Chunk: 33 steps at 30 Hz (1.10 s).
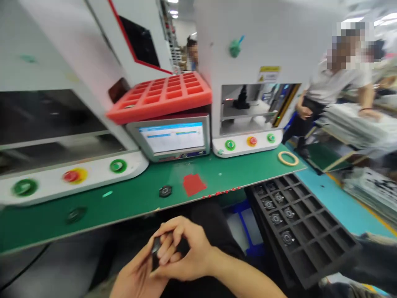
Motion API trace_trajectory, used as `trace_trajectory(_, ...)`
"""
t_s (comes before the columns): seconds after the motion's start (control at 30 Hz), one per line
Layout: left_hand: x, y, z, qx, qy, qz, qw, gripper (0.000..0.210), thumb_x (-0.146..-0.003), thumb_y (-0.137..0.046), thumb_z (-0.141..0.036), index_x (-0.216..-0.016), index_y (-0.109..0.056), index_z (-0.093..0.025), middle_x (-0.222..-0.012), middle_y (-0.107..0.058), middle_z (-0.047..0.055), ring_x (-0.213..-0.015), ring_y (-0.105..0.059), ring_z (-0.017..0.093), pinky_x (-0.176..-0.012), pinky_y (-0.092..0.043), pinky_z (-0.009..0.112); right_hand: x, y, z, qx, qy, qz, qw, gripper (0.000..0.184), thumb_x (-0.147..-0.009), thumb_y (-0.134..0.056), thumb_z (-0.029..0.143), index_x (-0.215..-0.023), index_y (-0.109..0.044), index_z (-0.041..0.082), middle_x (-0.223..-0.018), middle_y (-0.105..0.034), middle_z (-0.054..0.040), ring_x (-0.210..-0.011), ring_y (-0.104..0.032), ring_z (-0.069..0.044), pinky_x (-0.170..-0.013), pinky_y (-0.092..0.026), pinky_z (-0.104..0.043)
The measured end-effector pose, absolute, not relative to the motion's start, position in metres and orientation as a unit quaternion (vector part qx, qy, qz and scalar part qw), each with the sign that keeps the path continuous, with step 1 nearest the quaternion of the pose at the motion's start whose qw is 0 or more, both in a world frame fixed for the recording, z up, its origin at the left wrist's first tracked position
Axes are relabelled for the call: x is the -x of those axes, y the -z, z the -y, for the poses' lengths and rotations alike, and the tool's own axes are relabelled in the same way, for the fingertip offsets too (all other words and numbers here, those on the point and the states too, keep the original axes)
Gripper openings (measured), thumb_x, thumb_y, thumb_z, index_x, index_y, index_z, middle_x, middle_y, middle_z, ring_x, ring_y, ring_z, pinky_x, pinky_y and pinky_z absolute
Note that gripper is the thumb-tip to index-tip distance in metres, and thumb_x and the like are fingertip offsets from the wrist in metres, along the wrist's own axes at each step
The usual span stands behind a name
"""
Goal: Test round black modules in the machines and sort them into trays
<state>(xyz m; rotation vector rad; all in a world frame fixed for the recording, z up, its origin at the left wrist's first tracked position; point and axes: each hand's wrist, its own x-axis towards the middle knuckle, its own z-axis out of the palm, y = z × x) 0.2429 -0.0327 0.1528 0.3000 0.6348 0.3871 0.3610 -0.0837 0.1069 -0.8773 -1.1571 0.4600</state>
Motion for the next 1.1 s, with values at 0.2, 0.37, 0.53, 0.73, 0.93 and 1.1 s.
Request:
trace_trajectory(0.2, -0.254, -0.158, 0.042, -0.184, -0.246, -0.269, 0.913, 0.029, -0.090, -0.062, -0.031, -0.067, -0.061, -0.013, -0.065, -0.054, 0.002, -0.066, -0.052, 0.014, -0.073, -0.046, 0.028, -0.360, -0.109, 0.091, 0.419, -0.178, 0.555, 0.696, 0.039, -0.076, -0.078, 0.016, -0.097, -0.046, 0.025, -0.114, -0.069, -0.0096, -0.111, -0.068, -0.021, -0.101, -0.054, -0.043)
trace_trajectory(0.37, -0.260, -0.144, 0.031, -0.279, -0.191, -0.252, 0.907, 0.048, -0.091, -0.052, -0.057, -0.080, -0.067, -0.013, -0.073, -0.062, 0.007, -0.075, -0.059, 0.020, -0.077, -0.047, 0.031, -0.366, -0.102, 0.093, 0.451, -0.174, 0.526, 0.700, 0.040, -0.079, -0.072, 0.010, -0.100, -0.041, 0.025, -0.115, -0.068, -0.0106, -0.112, -0.069, -0.023, -0.101, -0.054, -0.048)
trace_trajectory(0.53, -0.266, -0.117, -0.040, -0.700, -0.256, -0.353, 0.566, 0.026, -0.090, -0.061, -0.038, -0.107, -0.066, -0.019, -0.110, -0.065, 0.011, -0.106, -0.059, 0.025, -0.099, -0.043, 0.038, -0.400, -0.094, 0.085, 0.523, -0.115, 0.504, 0.677, 0.042, -0.077, -0.074, 0.008, -0.098, -0.041, 0.024, -0.113, -0.068, -0.0098, -0.109, -0.069, -0.022, -0.095, -0.057, -0.044)
trace_trajectory(0.73, -0.279, -0.089, -0.124, -0.895, -0.062, -0.389, 0.210, 0.049, -0.086, -0.066, -0.030, -0.132, -0.055, -0.017, -0.127, -0.057, 0.013, -0.116, -0.056, 0.030, -0.094, -0.049, 0.040, -0.438, -0.075, 0.081, 0.607, -0.077, 0.488, 0.622, 0.044, -0.075, -0.074, 0.006, -0.098, -0.042, 0.024, -0.114, -0.066, -0.0097, -0.108, -0.069, -0.021, -0.088, -0.058, -0.037)
trace_trajectory(0.93, -0.290, -0.090, -0.137, -0.899, -0.018, -0.372, 0.232, 0.030, -0.084, -0.070, -0.024, -0.113, -0.066, -0.019, -0.114, -0.064, 0.009, -0.106, -0.061, 0.028, -0.094, -0.047, 0.037, -0.446, -0.059, 0.088, 0.634, -0.067, 0.480, 0.602, 0.044, -0.074, -0.075, 0.005, -0.099, -0.043, 0.024, -0.116, -0.065, -0.0097, -0.108, -0.069, -0.020, -0.088, -0.058, -0.035)
trace_trajectory(1.1, -0.296, -0.097, -0.138, -0.877, -0.029, -0.388, 0.282, 0.022, -0.079, -0.072, -0.014, -0.101, -0.069, -0.017, -0.108, -0.064, 0.010, -0.103, -0.059, 0.029, -0.094, -0.045, 0.039, -0.450, -0.055, 0.086, 0.642, -0.057, 0.504, 0.576, 0.044, -0.076, -0.075, 0.007, -0.102, -0.042, 0.024, -0.116, -0.065, -0.0112, -0.109, -0.068, -0.023, -0.086, -0.058, -0.039)
